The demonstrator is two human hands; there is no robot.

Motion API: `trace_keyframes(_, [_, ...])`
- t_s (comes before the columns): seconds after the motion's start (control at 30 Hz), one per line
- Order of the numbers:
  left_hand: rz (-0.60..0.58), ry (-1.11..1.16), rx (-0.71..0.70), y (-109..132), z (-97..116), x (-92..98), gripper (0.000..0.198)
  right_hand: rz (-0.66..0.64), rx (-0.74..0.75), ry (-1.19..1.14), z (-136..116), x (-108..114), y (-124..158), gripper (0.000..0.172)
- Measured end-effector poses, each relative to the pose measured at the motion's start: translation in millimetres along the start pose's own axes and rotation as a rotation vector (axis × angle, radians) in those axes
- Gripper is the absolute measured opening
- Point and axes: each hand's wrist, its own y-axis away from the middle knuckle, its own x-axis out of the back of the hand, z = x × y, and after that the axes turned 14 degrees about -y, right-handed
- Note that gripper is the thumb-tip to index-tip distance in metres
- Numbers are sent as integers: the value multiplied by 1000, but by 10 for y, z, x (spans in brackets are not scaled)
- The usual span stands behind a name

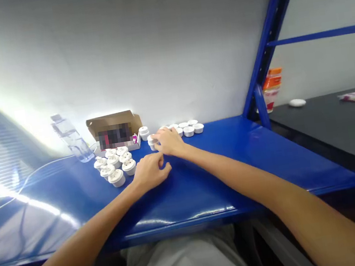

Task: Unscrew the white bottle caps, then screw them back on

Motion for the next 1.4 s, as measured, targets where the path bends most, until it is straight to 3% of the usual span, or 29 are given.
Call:
trace_keyframes(0.27, [-45, 3, -23, 3, 13, -34, 20, -63, -162, 157, 183, -55, -669, 39])
trace_keyframes(0.6, [-87, 8, -76, 39, 60, -52, 22, -99, -154, 179, 279, -70, -767, 43])
trace_keyframes(0.8, [-88, -11, -55, 31, 30, -15, 23, -83, -135, 181, 308, 78, -808, 55])
trace_keyframes(0.97, [-62, -75, -87, 23, 31, -1, 26, -140, -152, 211, 295, 159, -558, 43])
trace_keyframes(1.07, [-1, -136, -89, -3, -35, 56, 28, -214, -151, 227, 296, 83, -207, 51])
trace_keyframes(1.17, [47, -238, -84, -34, -257, 189, 27, -162, -100, 146, 336, -21, 167, 57])
trace_keyframes(1.27, [-43, -320, -130, -59, -599, 344, 35, -141, 3, -119, 360, -78, 421, 60])
trace_keyframes(1.4, [-193, -303, -133, -90, -912, 462, 44, -84, 114, -447, 252, -78, 512, 54])
